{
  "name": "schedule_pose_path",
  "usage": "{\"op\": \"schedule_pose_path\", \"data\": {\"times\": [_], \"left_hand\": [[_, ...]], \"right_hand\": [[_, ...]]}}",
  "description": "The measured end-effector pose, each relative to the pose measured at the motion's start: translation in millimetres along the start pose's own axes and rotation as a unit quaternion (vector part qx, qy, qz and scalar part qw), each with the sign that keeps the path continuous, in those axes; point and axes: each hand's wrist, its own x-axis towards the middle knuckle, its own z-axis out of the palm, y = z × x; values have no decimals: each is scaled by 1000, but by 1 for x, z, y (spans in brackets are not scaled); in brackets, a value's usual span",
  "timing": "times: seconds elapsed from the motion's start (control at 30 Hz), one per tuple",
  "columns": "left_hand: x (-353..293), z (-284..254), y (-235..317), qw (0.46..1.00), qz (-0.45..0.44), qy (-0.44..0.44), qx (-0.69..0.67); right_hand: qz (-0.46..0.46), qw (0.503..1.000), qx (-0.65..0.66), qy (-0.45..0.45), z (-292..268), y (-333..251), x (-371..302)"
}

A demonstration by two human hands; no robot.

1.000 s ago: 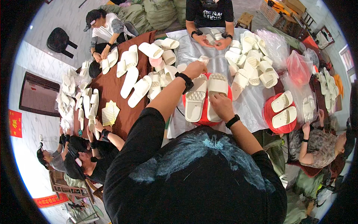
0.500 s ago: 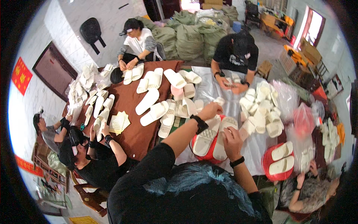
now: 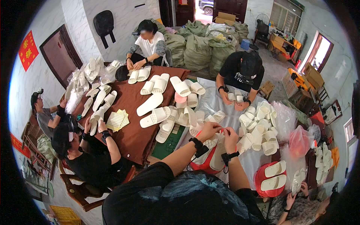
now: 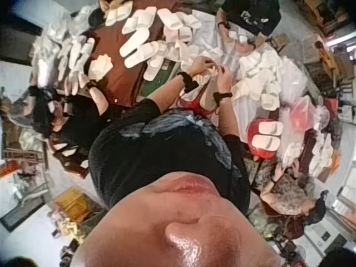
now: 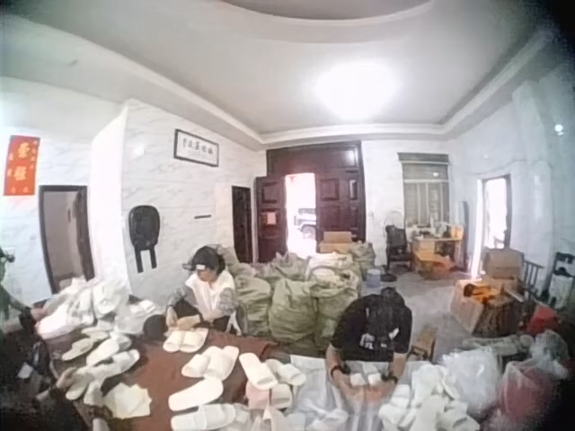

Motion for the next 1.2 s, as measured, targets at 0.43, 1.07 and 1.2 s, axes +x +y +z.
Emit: {"op": "schedule_pose_path", "data": {"times": [0.43, 1.07, 1.2], "left_hand": [[2, 8, -1, 982, 16, 52, -180], [0, 18, -19, 992, 30, 17, -120], [4, 12, -24, 964, 2, 11, -265]], "right_hand": [[58, 988, 146, 2, 2, 19, -5], [89, 977, 192, 19, 2, 23, -4], [85, 977, 194, 3, 2, 21, -5]]}}
